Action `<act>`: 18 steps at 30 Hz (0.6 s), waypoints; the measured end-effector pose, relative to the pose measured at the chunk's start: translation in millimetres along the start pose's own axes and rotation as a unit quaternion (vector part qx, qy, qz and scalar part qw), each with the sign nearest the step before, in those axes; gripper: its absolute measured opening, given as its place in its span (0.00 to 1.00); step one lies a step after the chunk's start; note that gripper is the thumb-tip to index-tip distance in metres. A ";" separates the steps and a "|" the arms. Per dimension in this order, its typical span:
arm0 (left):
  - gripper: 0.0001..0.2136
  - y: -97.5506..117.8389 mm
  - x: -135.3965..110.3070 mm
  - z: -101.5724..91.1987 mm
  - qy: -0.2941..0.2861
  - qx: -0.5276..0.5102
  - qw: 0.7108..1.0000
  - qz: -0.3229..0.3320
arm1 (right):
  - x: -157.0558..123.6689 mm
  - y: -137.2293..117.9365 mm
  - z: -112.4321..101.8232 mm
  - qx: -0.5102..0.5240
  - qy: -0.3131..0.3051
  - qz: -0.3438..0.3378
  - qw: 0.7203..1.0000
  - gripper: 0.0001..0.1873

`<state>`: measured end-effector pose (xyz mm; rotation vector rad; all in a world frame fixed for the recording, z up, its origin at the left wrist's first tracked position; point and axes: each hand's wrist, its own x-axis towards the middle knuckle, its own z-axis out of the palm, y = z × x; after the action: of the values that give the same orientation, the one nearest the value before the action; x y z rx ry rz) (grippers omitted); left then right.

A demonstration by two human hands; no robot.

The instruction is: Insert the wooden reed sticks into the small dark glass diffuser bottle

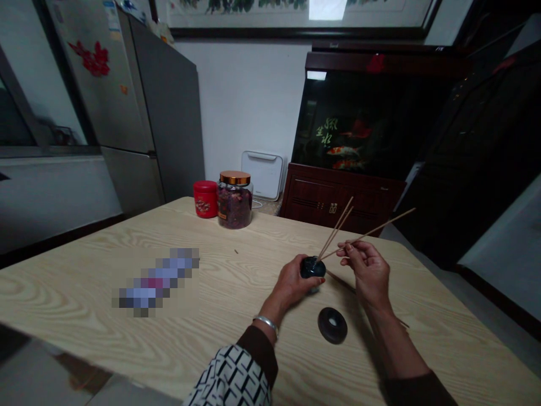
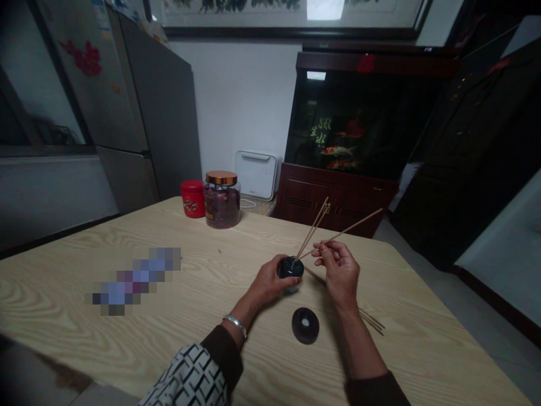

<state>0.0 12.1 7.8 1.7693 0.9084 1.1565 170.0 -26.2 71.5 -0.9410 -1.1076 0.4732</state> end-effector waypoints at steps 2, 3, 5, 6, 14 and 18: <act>0.27 1.8 0.0 -0.5 -0.002 0.005 1.000 -0.001 | -2.8 3.8 2.9 -0.033 -0.026 0.013 0.999 0.14; 0.27 2.3 0.0 -0.5 -0.002 0.005 1.000 -0.003 | -4.7 6.0 4.9 -0.054 -0.040 0.019 0.998 0.14; 0.27 2.3 0.1 -0.3 -0.001 0.006 1.000 -0.008 | -8.5 10.5 9.7 -0.098 -0.066 0.027 0.993 0.14; 0.27 1.9 0.1 -0.1 -0.001 0.006 1.000 -0.009 | -10.1 12.5 11.9 -0.118 -0.080 0.031 0.989 0.14; 0.27 -3.3 0.4 1.4 0.002 -0.002 1.000 0.001 | 7.4 19.5 -31.9 -0.289 -0.106 0.027 0.951 0.16; 0.26 -1.6 -0.2 1.6 0.001 -0.008 1.000 -0.007 | 14.8 34.4 -81.8 -0.507 -0.203 0.088 0.833 0.07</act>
<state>1.2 12.2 5.9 1.7471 0.9100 1.1541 254.2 -29.3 39.9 -1.9485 -1.7165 0.2005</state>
